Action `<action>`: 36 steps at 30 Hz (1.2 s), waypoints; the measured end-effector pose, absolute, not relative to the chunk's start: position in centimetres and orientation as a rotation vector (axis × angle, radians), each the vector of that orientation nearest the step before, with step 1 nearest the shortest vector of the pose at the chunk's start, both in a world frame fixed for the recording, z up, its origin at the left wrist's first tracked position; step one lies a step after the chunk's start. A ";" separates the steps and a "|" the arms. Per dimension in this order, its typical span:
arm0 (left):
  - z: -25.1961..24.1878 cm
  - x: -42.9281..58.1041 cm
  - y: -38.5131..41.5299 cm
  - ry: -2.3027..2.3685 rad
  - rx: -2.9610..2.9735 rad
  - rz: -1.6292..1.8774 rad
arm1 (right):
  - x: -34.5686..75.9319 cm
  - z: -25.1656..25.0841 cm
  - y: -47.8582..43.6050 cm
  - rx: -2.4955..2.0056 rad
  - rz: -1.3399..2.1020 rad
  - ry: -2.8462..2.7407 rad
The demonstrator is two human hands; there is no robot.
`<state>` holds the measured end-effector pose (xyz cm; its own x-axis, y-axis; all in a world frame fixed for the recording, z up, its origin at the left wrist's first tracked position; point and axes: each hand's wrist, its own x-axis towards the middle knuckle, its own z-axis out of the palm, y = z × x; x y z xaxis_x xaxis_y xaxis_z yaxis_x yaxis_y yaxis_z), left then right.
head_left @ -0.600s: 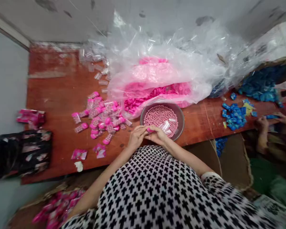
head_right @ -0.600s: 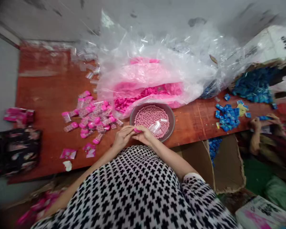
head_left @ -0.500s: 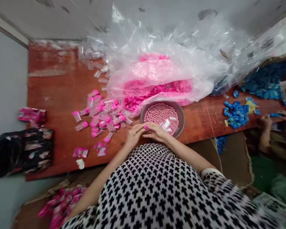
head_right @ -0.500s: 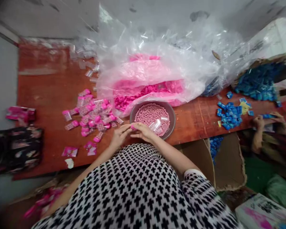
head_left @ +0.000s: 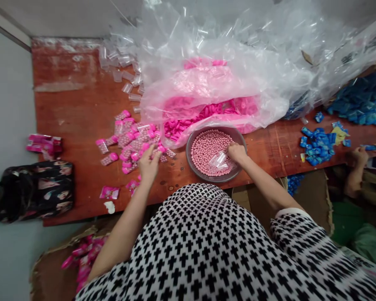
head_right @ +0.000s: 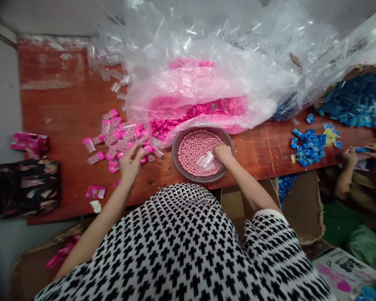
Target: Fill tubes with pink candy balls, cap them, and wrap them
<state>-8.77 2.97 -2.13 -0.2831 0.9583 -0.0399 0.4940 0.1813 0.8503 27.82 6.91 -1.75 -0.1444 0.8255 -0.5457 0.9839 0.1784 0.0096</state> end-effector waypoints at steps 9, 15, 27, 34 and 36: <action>-2.2 0.7 1.5 1.452 1.681 0.751 | 24.5 -3.8 9.9 1.398 -0.613 2.384; -1.9 -0.5 1.4 1.519 1.627 0.781 | 19.5 -6.9 8.6 1.208 -1.028 2.467; -1.2 3.3 3.3 1.372 1.427 0.707 | 21.7 -2.9 6.1 1.756 -2.555 2.069; -0.7 2.9 4.2 1.191 1.429 0.750 | 22.9 1.7 6.5 1.533 -1.888 2.700; -0.6 2.5 4.7 1.127 1.498 0.735 | 23.0 2.4 6.8 1.414 -1.739 2.789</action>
<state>2.55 4.65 -0.57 0.3624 0.9245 -0.1179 0.2645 0.0193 0.9642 23.02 6.75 2.37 -0.6087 0.7926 -0.0370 0.3818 0.2517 -0.8893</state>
